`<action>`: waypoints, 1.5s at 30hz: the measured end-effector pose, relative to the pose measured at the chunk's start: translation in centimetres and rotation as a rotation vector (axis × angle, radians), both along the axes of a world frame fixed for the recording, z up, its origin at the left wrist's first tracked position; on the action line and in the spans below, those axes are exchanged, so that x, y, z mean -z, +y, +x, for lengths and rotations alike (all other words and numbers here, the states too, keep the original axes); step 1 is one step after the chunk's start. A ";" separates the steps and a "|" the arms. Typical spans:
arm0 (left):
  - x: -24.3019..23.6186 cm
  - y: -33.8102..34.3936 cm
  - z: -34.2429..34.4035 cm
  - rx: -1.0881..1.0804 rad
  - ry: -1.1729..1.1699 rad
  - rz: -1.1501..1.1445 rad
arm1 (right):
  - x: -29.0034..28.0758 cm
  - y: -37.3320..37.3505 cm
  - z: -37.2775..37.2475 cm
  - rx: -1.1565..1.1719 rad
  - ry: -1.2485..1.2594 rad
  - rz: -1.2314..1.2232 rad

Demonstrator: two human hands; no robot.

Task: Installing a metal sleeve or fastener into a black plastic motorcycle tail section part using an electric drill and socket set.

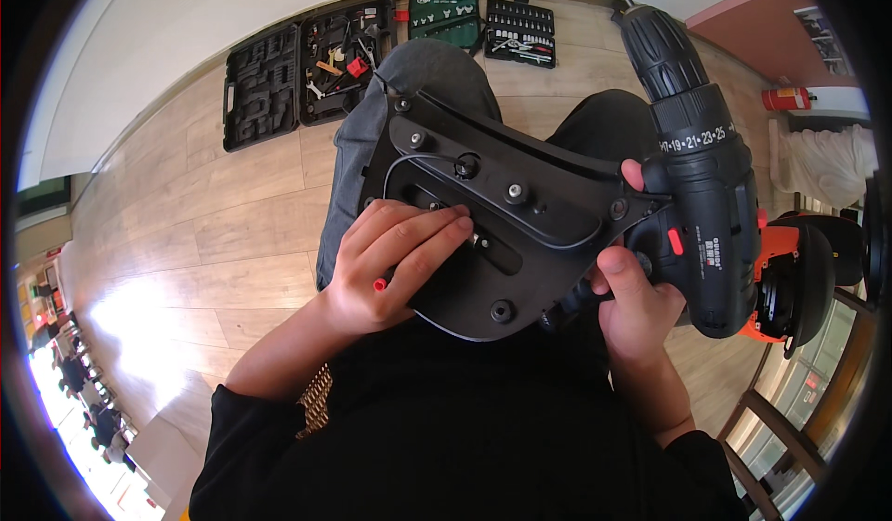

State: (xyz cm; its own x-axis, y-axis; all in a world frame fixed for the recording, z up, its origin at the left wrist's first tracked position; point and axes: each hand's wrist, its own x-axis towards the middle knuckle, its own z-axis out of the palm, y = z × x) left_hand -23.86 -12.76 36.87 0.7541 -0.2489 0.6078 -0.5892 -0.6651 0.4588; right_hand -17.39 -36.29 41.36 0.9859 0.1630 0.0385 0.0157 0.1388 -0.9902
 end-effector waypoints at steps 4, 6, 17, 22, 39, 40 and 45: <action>0.1 -0.1 -0.1 -0.018 -0.006 -0.061 | 0.0 0.1 -0.1 -0.008 -0.005 0.033; 0.2 -0.2 -0.1 -0.017 -0.003 -0.076 | 0.1 -0.1 -0.2 0.003 0.000 0.014; 0.9 1.1 0.0 0.109 0.051 -0.081 | 0.5 -0.3 0.1 0.045 -0.130 -0.007; -0.1 1.3 0.0 0.324 0.233 -0.174 | 0.5 -1.1 -0.4 0.041 -0.084 -0.045; 0.3 0.6 -1.6 0.135 0.586 -1.056 | -0.6 -2.4 -1.0 0.020 0.063 -0.199; 0.4 0.8 -1.7 0.128 0.586 -1.047 | -0.5 -2.4 -1.0 0.017 0.065 -0.190; 0.5 0.4 -1.7 0.094 0.581 -1.064 | 0.0 -2.5 -0.9 0.007 -0.026 -0.133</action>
State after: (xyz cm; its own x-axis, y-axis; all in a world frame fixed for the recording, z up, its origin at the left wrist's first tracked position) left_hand -25.53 -12.35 36.41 0.9879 0.1003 0.1185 -0.1396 0.2389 0.9610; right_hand -18.27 -38.80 41.38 0.9860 0.1613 0.0422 0.0418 0.0060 -0.9991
